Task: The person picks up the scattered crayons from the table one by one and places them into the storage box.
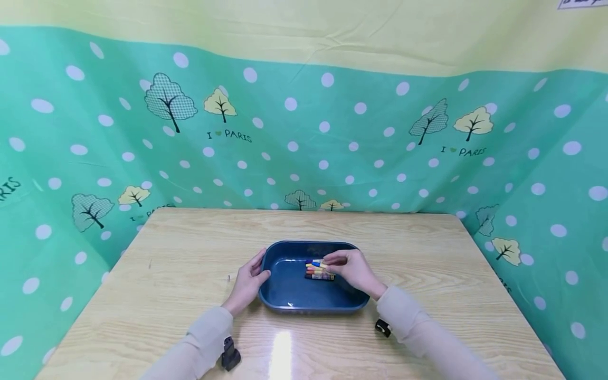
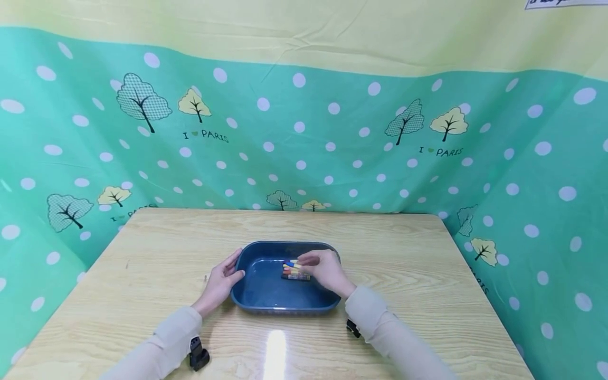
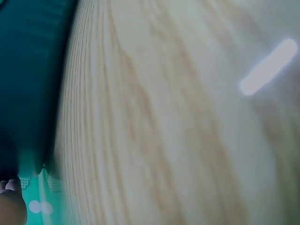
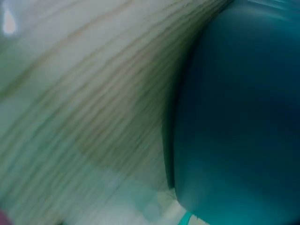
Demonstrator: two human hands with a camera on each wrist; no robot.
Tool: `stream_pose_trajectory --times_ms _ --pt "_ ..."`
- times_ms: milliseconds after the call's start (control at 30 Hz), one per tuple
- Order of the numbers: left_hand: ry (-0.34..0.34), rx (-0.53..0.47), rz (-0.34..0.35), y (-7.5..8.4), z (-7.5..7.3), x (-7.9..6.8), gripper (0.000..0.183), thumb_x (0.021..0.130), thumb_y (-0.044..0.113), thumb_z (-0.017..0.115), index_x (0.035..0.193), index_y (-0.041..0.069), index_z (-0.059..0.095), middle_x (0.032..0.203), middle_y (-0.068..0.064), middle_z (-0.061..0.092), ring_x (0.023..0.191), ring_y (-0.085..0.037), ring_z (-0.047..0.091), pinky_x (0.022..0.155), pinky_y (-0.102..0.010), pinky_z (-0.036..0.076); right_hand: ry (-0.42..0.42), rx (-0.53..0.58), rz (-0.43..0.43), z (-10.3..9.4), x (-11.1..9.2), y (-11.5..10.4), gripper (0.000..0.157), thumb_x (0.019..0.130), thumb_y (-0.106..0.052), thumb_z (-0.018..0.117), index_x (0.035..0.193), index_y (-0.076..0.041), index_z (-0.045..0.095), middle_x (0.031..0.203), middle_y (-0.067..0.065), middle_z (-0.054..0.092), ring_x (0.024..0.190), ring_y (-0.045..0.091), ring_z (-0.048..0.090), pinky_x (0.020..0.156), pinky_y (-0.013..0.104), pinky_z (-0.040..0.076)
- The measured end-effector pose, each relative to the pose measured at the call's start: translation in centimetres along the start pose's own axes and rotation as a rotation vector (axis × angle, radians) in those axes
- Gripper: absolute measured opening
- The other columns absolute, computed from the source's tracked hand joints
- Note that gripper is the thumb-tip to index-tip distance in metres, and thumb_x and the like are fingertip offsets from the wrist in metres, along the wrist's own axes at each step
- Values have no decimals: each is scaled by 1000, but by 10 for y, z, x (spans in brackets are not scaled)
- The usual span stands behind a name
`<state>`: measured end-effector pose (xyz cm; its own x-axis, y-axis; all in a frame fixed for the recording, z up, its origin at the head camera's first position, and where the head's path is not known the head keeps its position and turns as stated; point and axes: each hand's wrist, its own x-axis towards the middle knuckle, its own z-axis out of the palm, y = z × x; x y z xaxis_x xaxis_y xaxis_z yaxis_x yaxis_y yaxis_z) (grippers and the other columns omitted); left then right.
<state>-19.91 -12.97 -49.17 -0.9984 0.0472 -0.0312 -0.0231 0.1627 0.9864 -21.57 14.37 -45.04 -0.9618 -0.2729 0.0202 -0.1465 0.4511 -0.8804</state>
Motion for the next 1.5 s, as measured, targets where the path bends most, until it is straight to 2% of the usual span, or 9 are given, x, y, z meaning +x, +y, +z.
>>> stream_pose_trajectory --times_ms 133,300,467,567,733,900,1033,1267,1500 --pt "-2 0 15 0 0 -1 58 87 -3 51 141 4 33 146 -17 32 131 -32 35 103 -34 35 -6 -9 5 6 4 2 18 76 -4 70 94 -8 71 87 6 71 78 13 67 66 23 57" --pt "12 -28 48 0 2 -4 57 86 -6 50 140 0 34 143 -23 34 128 -37 37 101 -38 37 -67 -78 7 10 5 6 18 77 -6 70 95 -8 71 87 3 71 78 10 66 66 22 56" --pt "-18 -50 37 -2 3 -6 57 87 -6 49 141 0 32 145 -21 30 130 -35 35 102 -37 36 -96 -124 -18 14 3 9 17 75 -2 71 91 -6 71 94 8 70 78 11 66 67 22 57" --pt "-9 -49 19 -3 3 -7 57 87 -5 50 141 2 32 146 -18 31 131 -33 35 103 -36 35 -109 -126 -26 16 3 10 16 74 -1 71 90 -4 71 96 10 70 79 13 67 68 22 57" --pt "-5 -38 15 -3 4 -7 58 87 -4 50 142 4 32 147 -17 31 131 -32 36 102 -36 37 -141 -141 -32 15 2 9 21 77 -1 69 98 -2 70 97 11 70 85 17 67 71 24 57" --pt "-2 -31 8 0 4 -5 59 87 -4 50 142 5 32 147 -16 30 132 -31 35 102 -33 36 -135 -149 -39 14 3 7 23 78 -1 67 101 -3 69 96 9 70 86 17 67 72 25 57" --pt "-14 -26 15 2 3 -4 58 88 -3 50 142 4 31 147 -18 30 131 -32 34 102 -34 35 -97 -131 -36 12 2 3 22 80 -4 66 102 -4 69 97 7 70 87 15 66 74 26 57" --pt "-7 -19 9 2 2 -2 58 87 -3 50 142 5 33 147 -16 32 131 -30 36 102 -33 36 -45 5 -30 -4 -4 -6 28 83 -12 65 109 -3 66 106 11 68 95 20 65 78 26 57" --pt "-7 -4 16 1 0 -2 58 87 -4 50 141 3 32 146 -17 32 131 -32 36 102 -35 36 -35 10 29 -39 -21 -17 33 85 -14 63 117 -4 62 116 12 64 105 23 62 85 32 55"
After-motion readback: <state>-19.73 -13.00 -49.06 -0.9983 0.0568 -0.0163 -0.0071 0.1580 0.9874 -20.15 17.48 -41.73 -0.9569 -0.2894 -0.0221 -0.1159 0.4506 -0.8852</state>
